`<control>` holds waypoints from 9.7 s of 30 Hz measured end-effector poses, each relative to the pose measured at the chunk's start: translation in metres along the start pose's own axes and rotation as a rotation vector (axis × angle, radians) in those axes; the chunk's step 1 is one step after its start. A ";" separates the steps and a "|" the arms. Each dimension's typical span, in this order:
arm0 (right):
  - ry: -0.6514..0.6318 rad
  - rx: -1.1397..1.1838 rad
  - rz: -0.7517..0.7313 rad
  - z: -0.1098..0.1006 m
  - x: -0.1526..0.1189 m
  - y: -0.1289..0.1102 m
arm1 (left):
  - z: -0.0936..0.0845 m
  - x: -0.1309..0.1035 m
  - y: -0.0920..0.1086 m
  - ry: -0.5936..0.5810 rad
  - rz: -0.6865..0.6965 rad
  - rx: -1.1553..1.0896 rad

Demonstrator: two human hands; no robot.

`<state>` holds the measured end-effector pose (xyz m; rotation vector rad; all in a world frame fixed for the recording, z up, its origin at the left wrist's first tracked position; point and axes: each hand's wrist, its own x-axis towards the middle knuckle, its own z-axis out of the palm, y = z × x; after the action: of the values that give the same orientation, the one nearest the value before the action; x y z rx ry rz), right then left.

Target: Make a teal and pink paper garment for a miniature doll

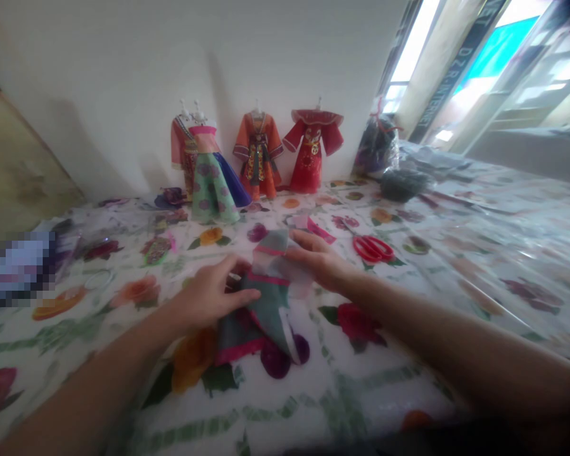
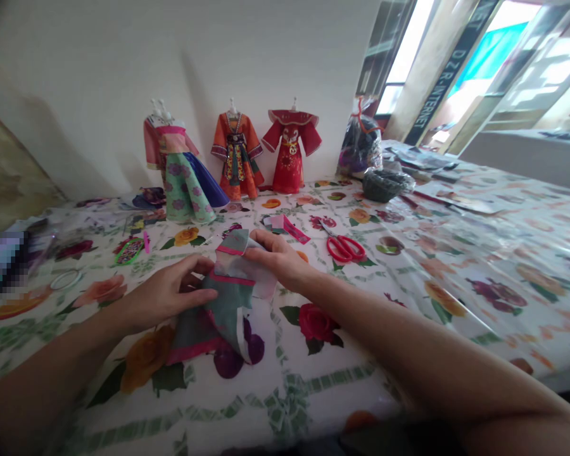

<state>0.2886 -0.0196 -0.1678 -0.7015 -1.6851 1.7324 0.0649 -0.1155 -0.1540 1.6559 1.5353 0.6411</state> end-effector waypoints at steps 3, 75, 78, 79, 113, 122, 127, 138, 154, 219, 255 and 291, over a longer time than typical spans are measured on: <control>0.014 0.016 -0.006 -0.001 0.002 0.003 | 0.001 0.000 0.001 -0.011 0.047 0.167; -0.277 -1.250 -0.234 -0.043 -0.003 -0.025 | -0.009 -0.016 0.009 -0.071 0.273 0.616; -0.355 -1.273 -0.279 -0.036 -0.004 -0.023 | -0.001 -0.016 0.007 -0.148 0.244 0.591; -0.382 -1.293 -0.290 -0.035 -0.003 -0.021 | 0.000 -0.016 0.007 -0.147 0.226 0.594; -0.490 -1.059 -0.220 -0.023 -0.017 -0.056 | -0.006 -0.022 0.027 -0.303 0.192 0.481; -0.640 -1.132 -0.106 -0.009 -0.026 -0.052 | 0.011 -0.018 0.021 -0.255 0.364 0.408; -0.705 -1.144 -0.042 0.007 -0.030 -0.046 | 0.028 -0.020 0.015 -0.262 0.427 0.458; -0.691 -1.176 -0.063 0.004 -0.028 -0.039 | 0.030 -0.018 0.010 -0.250 0.424 0.503; -0.755 -1.069 0.054 0.011 -0.034 -0.052 | 0.031 -0.026 0.021 -0.325 0.416 0.472; -0.667 -1.034 -0.222 0.006 -0.021 -0.021 | 0.034 -0.014 0.008 -0.174 0.441 0.482; -0.659 -1.042 -0.168 0.006 -0.019 -0.023 | 0.036 -0.016 0.011 -0.153 0.488 0.512; -0.728 -0.802 -0.193 0.021 -0.029 -0.024 | -0.035 -0.008 -0.002 -0.209 0.022 0.555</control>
<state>0.2940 -0.0552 -0.1438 -0.1836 -2.8996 1.1912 0.0344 -0.1164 -0.1345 2.0689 1.6295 0.0361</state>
